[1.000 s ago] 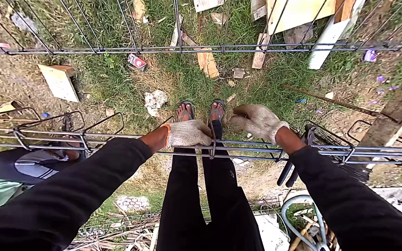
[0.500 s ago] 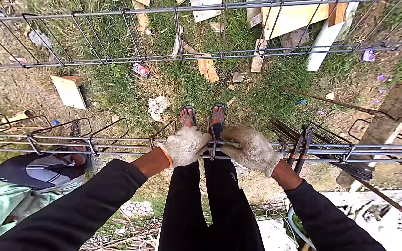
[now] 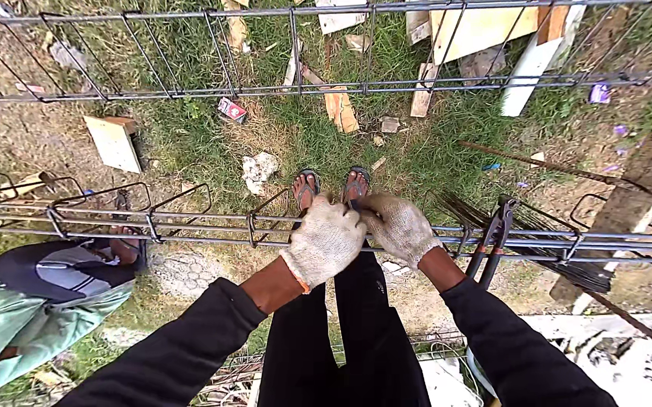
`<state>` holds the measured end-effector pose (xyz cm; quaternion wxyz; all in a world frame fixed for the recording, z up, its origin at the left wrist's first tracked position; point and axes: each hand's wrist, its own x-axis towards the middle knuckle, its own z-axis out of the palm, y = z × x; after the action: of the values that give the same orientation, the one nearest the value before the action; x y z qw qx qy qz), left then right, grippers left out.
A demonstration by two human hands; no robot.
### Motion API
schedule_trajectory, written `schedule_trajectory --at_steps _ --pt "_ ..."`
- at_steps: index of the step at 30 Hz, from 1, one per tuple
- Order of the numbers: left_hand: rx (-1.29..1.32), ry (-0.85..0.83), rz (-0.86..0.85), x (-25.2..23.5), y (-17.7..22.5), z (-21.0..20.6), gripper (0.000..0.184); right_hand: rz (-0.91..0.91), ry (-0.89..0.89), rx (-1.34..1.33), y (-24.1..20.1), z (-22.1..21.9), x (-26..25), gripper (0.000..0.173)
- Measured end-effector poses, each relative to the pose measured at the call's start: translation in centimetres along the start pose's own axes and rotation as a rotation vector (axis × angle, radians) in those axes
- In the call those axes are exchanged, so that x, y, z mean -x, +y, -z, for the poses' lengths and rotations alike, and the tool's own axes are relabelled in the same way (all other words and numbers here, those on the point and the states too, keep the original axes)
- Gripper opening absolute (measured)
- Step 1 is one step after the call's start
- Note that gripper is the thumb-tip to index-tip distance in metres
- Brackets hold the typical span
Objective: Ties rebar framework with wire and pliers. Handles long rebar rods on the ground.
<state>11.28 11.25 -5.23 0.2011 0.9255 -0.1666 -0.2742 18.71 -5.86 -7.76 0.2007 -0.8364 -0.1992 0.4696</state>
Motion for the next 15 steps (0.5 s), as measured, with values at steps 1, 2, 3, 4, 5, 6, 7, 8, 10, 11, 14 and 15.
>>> schedule_trajectory --at_steps 1,2,3,4,5,6,7,8,10,11,14,15 --pt "0.011 -0.089 0.041 -0.2 0.2 0.8 0.007 0.008 -0.005 -0.012 0.0 0.0 0.0 0.025" --pt "0.037 -0.171 0.089 -0.4 0.2 1.4 0.007 0.012 -0.005 -0.030 0.1 -0.1 0.0 0.025" --pt "0.086 -0.255 0.147 -0.5 -0.1 2.0 0.010 0.010 -0.009 -0.056 0.3 0.0 0.1 0.025" --pt "0.149 -0.323 0.206 -0.7 -0.6 2.6 0.016 0.005 -0.018 -0.082 0.3 0.0 0.1 0.024" --pt "0.213 -0.363 0.259 -0.6 -1.1 3.2 0.021 0.005 -0.027 -0.101 0.4 0.1 0.0 0.023" --pt "0.276 -0.404 0.308 -0.4 -1.6 3.9 0.022 0.011 -0.030 -0.112 0.4 0.1 0.0 0.023" --pt "0.333 -0.411 0.342 -0.2 -2.2 4.2 0.022 0.015 -0.034 -0.122 0.5 0.1 0.0 0.023" --pt "0.398 -0.399 0.367 0.1 -2.9 4.2 0.021 0.014 -0.035 -0.125 0.5 0.1 -0.1 0.022" --pt "0.574 -0.346 0.426 0.6 -3.8 3.6 0.018 -0.001 -0.046 -0.133 0.4 0.2 -0.2 0.021" --pt "0.641 -0.301 0.457 0.7 -4.0 3.1 0.018 0.001 -0.034 -0.133 0.4 0.1 -0.3 0.021" --pt "0.724 -0.175 0.487 0.0 -4.3 1.8 0.018 0.048 0.065 -0.111 0.6 -0.6 -0.1 0.020" --pt "0.754 -0.148 0.478 -0.6 -4.7 1.3 0.018 0.077 0.095 -0.100 0.7 -0.7 0.1 0.020"
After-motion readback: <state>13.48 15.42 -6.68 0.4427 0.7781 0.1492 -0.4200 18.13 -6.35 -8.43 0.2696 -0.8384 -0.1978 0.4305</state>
